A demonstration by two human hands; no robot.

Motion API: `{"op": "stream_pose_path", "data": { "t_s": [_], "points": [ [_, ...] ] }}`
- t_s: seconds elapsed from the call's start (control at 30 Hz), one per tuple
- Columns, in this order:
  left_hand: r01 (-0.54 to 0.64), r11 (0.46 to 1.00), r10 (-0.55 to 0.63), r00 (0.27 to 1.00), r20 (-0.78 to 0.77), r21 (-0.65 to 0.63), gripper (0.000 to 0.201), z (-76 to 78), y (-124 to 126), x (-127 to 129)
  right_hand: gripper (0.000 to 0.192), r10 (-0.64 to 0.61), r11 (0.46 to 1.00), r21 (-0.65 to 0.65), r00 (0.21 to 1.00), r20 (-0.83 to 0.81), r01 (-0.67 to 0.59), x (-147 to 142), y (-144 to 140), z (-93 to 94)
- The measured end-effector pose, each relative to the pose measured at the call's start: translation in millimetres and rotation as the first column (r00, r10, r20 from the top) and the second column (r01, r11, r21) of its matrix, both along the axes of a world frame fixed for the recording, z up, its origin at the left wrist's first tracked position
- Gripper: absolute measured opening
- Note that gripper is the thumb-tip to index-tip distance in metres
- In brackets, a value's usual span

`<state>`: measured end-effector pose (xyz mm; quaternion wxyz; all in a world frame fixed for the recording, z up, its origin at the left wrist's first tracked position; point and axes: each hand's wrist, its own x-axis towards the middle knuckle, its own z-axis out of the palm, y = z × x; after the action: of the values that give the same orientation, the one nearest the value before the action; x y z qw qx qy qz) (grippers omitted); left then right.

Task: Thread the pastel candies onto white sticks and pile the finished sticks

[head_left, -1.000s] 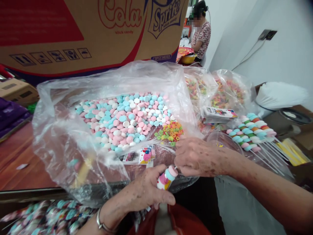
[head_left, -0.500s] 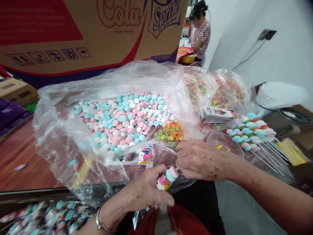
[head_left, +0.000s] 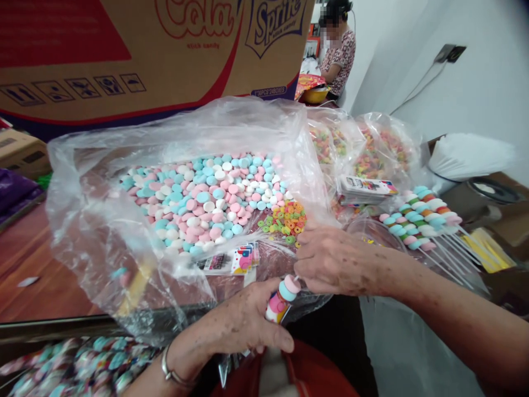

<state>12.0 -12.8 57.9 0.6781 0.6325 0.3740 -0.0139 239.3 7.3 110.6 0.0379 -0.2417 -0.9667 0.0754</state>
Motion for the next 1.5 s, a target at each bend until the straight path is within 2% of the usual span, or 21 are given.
{"op": "stream_pose_path", "data": {
  "t_s": [0.2, 0.37, 0.5, 0.6, 0.7, 0.93, 1.1, 1.3, 1.4, 1.5],
  "points": [
    [-0.097, 0.992, 0.095, 0.995, -0.028, -0.078, 0.047, -3.9, 0.2, 1.5, 0.033, -0.015, 1.0, -0.01, 1.0, -0.018, 0.014, -0.3, -0.9, -6.4],
    [-0.044, 0.997, 0.045, 0.999, 0.015, -0.07, 0.053, -1.8, -1.2, 3.9, 0.035, 0.001, 1.0, -0.019, 1.0, -0.019, -0.002, 2.6, 2.7, -6.6],
    [-0.074, 0.981, 0.076, 0.997, 0.009, -0.178, 0.055, -2.4, -0.2, 4.5, 0.036, -0.004, 1.0, 0.014, 1.0, -0.022, 0.005, 0.8, 0.9, -5.8],
    [-0.097, 0.973, 0.104, 0.994, 0.023, -0.209, 0.056, -3.6, 1.2, 4.5, 0.034, -0.005, 1.0, 0.01, 1.0, -0.03, 0.006, -0.2, -3.1, -8.1],
    [-0.12, 0.974, 0.127, 0.992, 0.025, -0.191, 0.056, -3.0, 2.2, 4.4, 0.032, -0.016, 1.0, 0.011, 0.999, -0.042, 0.017, 2.0, -4.0, -9.7],
    [-0.081, 0.98, 0.09, 0.995, 0.047, -0.18, 0.051, -1.0, 1.8, 2.4, 0.034, -0.031, 0.999, 0.014, 0.998, -0.057, 0.031, 5.1, -0.5, -7.5],
    [-0.102, 0.991, 0.103, 0.995, 0.004, -0.084, 0.049, -5.2, -0.8, 5.5, 0.031, -0.024, 1.0, 0.01, 1.0, 0.013, 0.024, 0.2, -3.5, -11.0],
    [-0.092, 0.996, 0.093, 0.995, -0.031, 0.017, 0.044, 0.0, -0.8, 8.5, 0.031, -0.007, 1.0, 0.024, 1.0, -0.025, 0.008, 0.5, -3.5, -14.9],
    [-0.052, 0.999, 0.052, 0.998, -0.032, 0.006, 0.046, 2.3, 0.5, 8.6, 0.03, 0.003, 0.999, 0.038, 0.999, -0.049, -0.001, -0.1, -3.0, -17.5],
    [-0.06, 0.996, 0.059, 0.998, -0.027, -0.058, 0.047, 0.0, 1.9, 7.2, 0.026, 0.009, 0.999, 0.054, 0.995, -0.094, -0.004, -1.6, -4.3, -22.5]
  ]
}}
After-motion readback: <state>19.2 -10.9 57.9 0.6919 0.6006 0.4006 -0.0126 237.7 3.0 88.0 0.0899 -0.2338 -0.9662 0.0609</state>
